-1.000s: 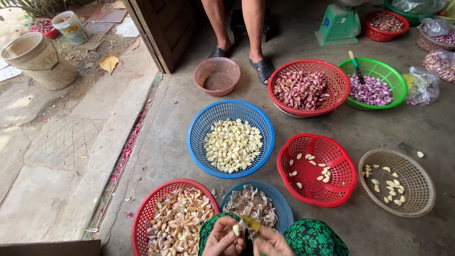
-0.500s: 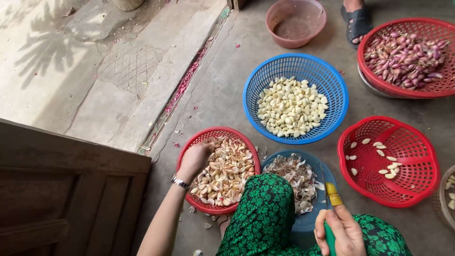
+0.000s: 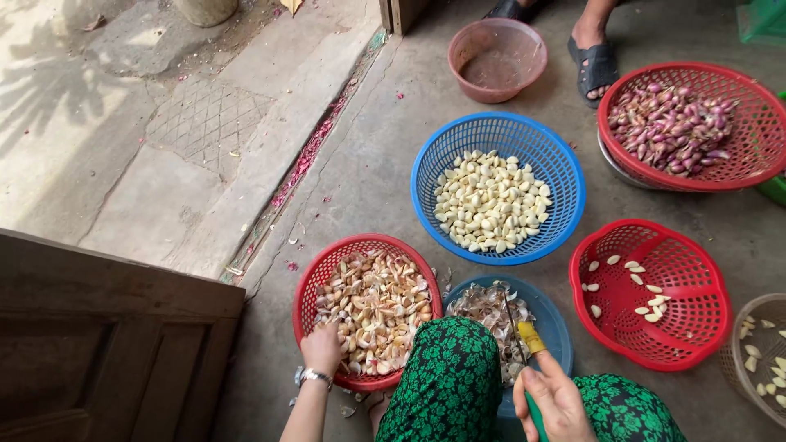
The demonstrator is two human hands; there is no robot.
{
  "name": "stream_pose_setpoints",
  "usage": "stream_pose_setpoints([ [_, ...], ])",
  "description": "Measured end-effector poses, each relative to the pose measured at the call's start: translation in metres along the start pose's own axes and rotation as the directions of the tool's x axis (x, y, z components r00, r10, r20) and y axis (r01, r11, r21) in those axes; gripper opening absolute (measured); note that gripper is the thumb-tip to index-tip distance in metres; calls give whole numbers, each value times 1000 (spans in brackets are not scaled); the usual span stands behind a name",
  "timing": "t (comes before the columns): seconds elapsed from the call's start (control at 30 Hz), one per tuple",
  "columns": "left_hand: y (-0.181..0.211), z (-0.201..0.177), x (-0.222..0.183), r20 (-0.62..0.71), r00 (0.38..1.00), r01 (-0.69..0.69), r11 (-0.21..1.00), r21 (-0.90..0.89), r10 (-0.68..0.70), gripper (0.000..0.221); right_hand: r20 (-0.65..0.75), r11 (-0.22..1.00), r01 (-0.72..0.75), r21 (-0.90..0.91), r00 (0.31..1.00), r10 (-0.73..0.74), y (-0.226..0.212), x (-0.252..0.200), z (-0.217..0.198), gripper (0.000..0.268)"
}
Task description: The person sits on the floor and peels garlic cloves using a small knife, placing the peeled cloves into a blue basket and the skins into a red basket. Another person is also present, peeling shallots nearby.
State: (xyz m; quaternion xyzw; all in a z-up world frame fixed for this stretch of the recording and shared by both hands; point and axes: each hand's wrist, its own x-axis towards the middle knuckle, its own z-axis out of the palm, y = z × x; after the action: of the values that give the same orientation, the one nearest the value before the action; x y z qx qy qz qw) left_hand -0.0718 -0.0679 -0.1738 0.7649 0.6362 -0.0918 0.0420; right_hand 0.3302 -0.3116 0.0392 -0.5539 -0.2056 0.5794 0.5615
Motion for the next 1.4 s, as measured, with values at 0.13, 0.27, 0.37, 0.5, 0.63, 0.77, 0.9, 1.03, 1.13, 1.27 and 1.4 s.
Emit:
stream_pose_setpoints([
  [0.13,38,-140,-40,210,963,264,740,-619,-168,40,71,997,18,-72,997,-13,-21,-5,22,67],
  [0.27,85,-200,-79,252,957,277,-205,-939,142,35,210,993,25,-113,978,-1,3,7,31,54],
  [0.37,118,-212,-100,124,946,212,-279,-937,301,34,328,991,10,-130,944,34,24,12,35,57],
  [0.5,150,-224,-114,-295,861,-299,-56,-953,414,28,471,958,117,-260,882,20,-19,-1,54,64],
  [0.63,165,-254,-123,-337,849,-396,70,-915,406,33,447,947,189,-261,893,-55,-20,-7,51,52],
  [0.77,174,-271,-124,-345,828,-444,141,-885,442,31,402,933,248,-262,906,-128,0,-5,38,50],
  [0.9,182,-310,-97,-68,723,-441,383,-812,687,13,23,1000,-12,-29,1000,12,4,-6,25,38],
  [1.03,210,-368,-45,-262,648,-620,296,-727,715,52,-101,936,275,218,961,-259,-6,-9,4,33],
  [1.13,193,-352,2,-108,635,-290,107,-951,765,64,-80,942,315,115,948,-308,-35,-17,11,51],
  [1.27,116,-187,67,-118,881,-446,721,-530,458,56,-72,958,284,51,957,-280,-21,-20,-1,55],
  [1.4,45,-68,23,245,963,-133,989,62,114,63,-91,979,202,24,976,-199,-13,-17,-4,49],
])
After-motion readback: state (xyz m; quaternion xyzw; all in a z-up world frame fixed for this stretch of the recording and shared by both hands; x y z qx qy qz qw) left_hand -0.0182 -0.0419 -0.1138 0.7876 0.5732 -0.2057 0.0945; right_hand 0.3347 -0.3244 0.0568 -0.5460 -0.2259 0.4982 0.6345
